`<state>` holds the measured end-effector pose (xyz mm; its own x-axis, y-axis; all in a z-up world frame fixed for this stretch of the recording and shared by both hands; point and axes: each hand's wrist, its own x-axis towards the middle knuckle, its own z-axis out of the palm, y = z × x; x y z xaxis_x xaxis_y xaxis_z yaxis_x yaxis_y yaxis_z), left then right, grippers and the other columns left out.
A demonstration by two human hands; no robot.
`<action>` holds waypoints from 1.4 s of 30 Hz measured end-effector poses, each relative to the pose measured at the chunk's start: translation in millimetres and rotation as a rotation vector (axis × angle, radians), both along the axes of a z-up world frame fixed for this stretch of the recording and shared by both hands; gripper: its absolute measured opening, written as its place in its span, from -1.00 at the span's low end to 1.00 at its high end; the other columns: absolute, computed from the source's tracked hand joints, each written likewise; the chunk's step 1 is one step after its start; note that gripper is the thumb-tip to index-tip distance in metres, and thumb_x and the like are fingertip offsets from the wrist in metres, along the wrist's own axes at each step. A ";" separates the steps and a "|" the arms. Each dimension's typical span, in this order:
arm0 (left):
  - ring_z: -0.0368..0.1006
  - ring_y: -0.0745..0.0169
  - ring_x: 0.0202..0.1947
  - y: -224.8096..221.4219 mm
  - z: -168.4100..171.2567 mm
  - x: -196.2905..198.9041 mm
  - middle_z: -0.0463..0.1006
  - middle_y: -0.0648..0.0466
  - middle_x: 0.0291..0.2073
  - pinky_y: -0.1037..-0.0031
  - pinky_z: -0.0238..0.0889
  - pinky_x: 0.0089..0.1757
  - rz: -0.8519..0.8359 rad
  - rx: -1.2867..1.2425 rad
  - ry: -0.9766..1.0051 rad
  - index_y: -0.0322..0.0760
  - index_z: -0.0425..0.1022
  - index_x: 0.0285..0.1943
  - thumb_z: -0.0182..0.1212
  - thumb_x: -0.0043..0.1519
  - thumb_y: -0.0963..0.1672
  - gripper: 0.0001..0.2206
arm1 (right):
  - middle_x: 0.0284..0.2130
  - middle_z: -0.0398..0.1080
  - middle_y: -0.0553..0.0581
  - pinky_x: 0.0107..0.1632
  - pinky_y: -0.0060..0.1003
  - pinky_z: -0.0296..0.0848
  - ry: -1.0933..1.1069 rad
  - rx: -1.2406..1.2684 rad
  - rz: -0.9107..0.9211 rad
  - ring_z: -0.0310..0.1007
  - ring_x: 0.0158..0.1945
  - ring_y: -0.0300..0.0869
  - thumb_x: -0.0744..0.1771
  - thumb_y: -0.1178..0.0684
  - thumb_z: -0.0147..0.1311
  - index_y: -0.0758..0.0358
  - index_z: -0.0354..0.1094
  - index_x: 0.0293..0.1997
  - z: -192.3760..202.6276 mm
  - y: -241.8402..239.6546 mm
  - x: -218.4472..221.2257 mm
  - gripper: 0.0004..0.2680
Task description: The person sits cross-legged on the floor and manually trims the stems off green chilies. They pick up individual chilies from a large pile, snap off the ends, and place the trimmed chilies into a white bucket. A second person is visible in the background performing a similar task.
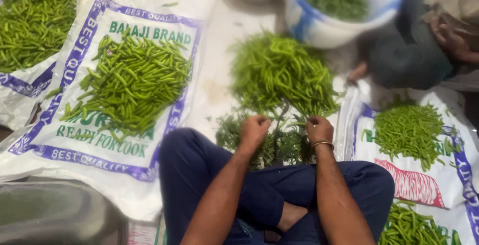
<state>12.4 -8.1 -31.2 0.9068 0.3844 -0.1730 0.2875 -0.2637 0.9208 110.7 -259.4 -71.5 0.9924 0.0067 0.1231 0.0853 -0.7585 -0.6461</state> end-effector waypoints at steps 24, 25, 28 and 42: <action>0.54 0.39 -0.45 -19.5 20.8 -9.8 0.69 0.04 -0.38 0.53 0.42 -0.38 -0.125 -0.391 -0.228 -0.34 0.67 -0.04 0.41 0.17 -0.07 -0.72 | -0.33 0.57 0.02 -0.31 -0.47 0.41 0.401 0.625 0.293 0.46 -0.35 -0.38 0.32 0.08 0.23 0.34 0.53 -0.01 61.2 31.6 -79.7 -0.80; 0.54 0.39 -0.45 -19.9 21.6 -9.8 0.68 0.04 -0.39 0.53 0.42 -0.38 -0.110 -0.416 -0.213 -0.34 0.67 -0.05 0.41 0.17 -0.07 -0.72 | -0.31 0.59 0.02 -0.28 -0.48 0.44 0.374 0.600 0.298 0.50 -0.31 -0.39 0.31 0.08 0.25 0.35 0.54 -0.03 58.4 30.6 -78.6 -0.80; 0.52 0.36 -0.48 -20.0 18.4 -10.3 0.67 0.03 -0.41 0.50 0.40 -0.39 -0.096 -0.390 -0.161 -0.34 0.67 -0.06 0.36 0.20 -0.06 -0.73 | -0.28 0.61 0.02 -0.20 -0.50 0.51 0.264 0.562 0.307 0.56 -0.26 -0.38 0.31 0.06 0.26 0.33 0.54 -0.05 56.2 30.9 -77.7 -0.80; 0.61 0.17 -0.17 -20.6 -10.5 4.1 0.69 0.05 -0.15 0.34 0.45 -0.08 0.019 -0.062 0.018 -0.17 0.68 0.00 0.29 0.23 0.00 -0.72 | -0.39 0.60 0.14 -0.24 -0.30 0.53 0.095 0.209 0.081 0.59 -0.35 -0.20 0.29 -0.01 0.26 0.19 0.61 -0.14 80.8 36.3 -75.6 -0.84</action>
<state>16.6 -28.6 -41.8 0.8961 0.3891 -0.2137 0.3088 -0.2004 0.9298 35.0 -223.0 9.3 0.9968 0.0707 0.0361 0.0714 -0.6008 -0.7962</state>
